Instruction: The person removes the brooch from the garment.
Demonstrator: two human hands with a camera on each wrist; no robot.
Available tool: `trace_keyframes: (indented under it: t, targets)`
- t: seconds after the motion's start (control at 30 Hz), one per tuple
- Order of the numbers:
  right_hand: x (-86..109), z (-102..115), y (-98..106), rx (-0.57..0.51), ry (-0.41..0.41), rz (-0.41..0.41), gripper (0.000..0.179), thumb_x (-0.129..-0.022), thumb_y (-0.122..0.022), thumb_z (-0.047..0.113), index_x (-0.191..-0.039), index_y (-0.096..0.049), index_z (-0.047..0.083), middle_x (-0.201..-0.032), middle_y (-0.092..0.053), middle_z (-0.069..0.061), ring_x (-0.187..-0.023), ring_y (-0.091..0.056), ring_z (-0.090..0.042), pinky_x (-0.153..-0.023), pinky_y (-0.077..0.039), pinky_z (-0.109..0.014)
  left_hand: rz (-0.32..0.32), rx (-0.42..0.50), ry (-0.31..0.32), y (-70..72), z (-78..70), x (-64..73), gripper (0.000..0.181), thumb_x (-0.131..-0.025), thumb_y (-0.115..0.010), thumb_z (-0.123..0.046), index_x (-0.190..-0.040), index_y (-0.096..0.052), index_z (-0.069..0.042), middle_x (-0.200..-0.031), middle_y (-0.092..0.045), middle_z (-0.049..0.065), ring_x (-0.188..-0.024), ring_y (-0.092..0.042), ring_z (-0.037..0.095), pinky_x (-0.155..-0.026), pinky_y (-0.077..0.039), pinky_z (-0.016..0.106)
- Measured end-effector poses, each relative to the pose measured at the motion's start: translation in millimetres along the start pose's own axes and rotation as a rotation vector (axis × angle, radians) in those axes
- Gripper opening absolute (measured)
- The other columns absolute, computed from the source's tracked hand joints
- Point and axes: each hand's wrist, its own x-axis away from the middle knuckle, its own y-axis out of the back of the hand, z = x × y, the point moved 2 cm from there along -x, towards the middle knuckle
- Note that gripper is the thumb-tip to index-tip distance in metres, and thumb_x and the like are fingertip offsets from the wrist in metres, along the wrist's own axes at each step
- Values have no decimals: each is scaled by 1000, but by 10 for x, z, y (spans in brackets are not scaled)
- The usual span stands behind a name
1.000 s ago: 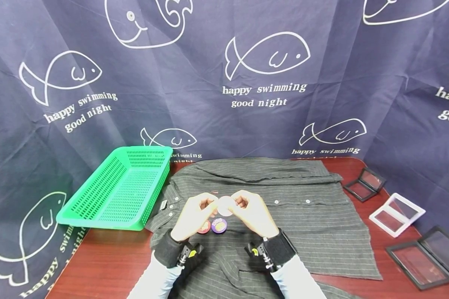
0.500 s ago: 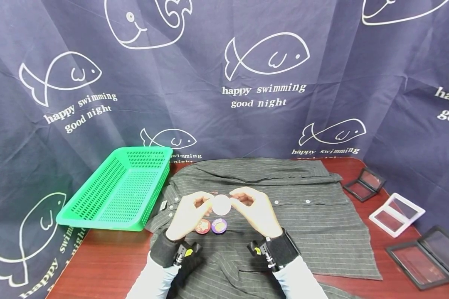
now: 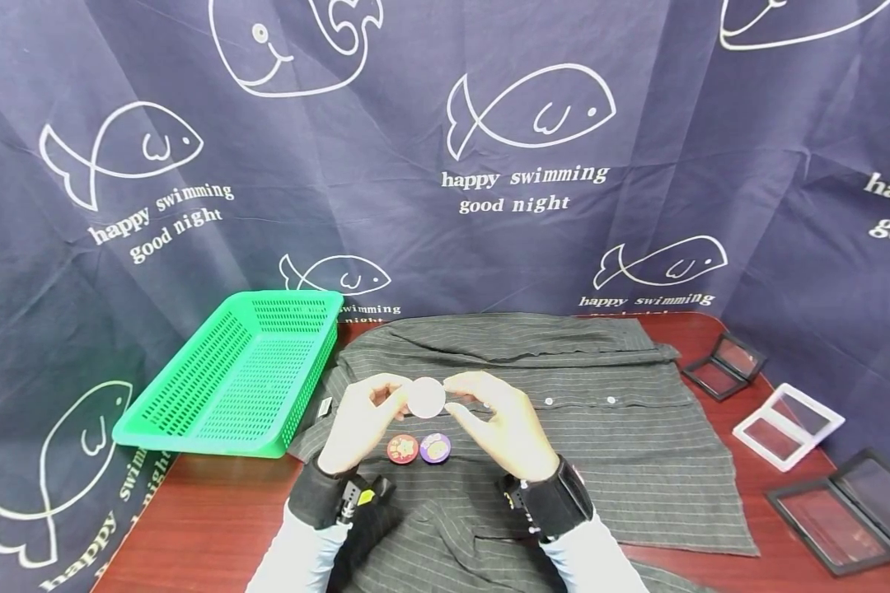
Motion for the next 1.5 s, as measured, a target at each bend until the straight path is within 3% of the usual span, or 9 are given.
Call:
trace_keyframes:
  t: [0.17, 0.27, 0.43, 0.57, 0.8, 0.97, 1.1, 1.27, 1.5]
  targets:
    - [-3, 3, -28, 52, 100, 25, 35, -76, -79, 0, -109, -72, 8, -110, -72, -7, -103, -67, -18, -90, -46, -11, -2, -4, 24, 12, -15, -4, 14, -90, -67, -4, -98, -70, 7, -76, -67, 27, -59, -55, -1, -60, -49, 17]
    - [0, -7, -53, 88, 149, 27, 35, -76, -78, 2, -110, -72, 8, -111, -72, -8, -104, -67, -20, -95, -44, -12, 6, -6, 31, 23, -124, 9, 13, -90, -65, -1, -97, -69, 10, -75, -65, 29, -59, -54, -3, -60, -48, 16]
    - [11, -13, -95, 191, 212, 29, 33, -78, -77, 4, -110, -72, 10, -112, -72, -6, -103, -67, -21, -100, -44, -20, 4, 3, 47, 48, -336, 43, 11, -90, -63, 1, -94, -69, 10, -76, -65, 30, -58, -53, -4, -60, -49, 16]
    - [17, -4, -124, 271, 250, 30, 33, -77, -77, 3, -109, -72, 10, -111, -72, -5, -102, -67, -21, -95, -49, -28, 1, 16, 65, 51, -347, 47, 12, -91, -63, 1, -95, -69, 10, -78, -65, 33, -59, -54, -3, -60, -53, 20]
    - [22, -6, -169, 366, 271, 48, 34, -72, -81, 3, -103, -72, 10, -108, -71, -5, -99, -67, -21, -88, -52, -33, 22, 43, 101, 44, -302, 32, 13, -92, -62, -1, -96, -69, 10, -78, -67, 28, -62, -59, 6, -66, -58, 45]
    - [18, -9, -177, 390, 298, 37, 33, -69, -83, 3, -100, -72, 10, -107, -71, -4, -97, -67, -20, -85, -53, -33, 23, 50, 115, 21, -137, 2, 12, -92, -63, -2, -95, -70, 8, -76, -67, 23, -64, -62, 20, -62, -57, 32]
    - [22, -7, -183, 388, 313, 39, 29, -74, -79, 4, -101, -72, 9, -106, -71, -5, -96, -67, -21, -86, -53, -33, 19, 59, 100, -2, 86, -25, 12, -92, -64, -4, -95, -71, 5, -76, -68, 21, -63, -63, 17, -60, -56, 26]
    - [33, 0, -178, 388, 335, 40, 13, -92, -67, 13, -103, -71, 8, -107, -71, -6, -98, -67, -22, -88, -52, -33, 25, 56, 77, 0, 106, -23, 14, -92, -63, -5, -96, -70, 6, -77, -68, 22, -62, -60, 7, -60, -56, 26]
    - [33, 9, -184, 419, 355, 5, 34, -104, -44, 27, -99, -71, 7, -104, -71, -7, -94, -67, -22, -84, -53, -33, 13, 68, 127, -21, 84, -28, 15, -92, -61, -4, -97, -70, 7, -77, -68, 25, -65, -64, 18, -61, -56, 24]
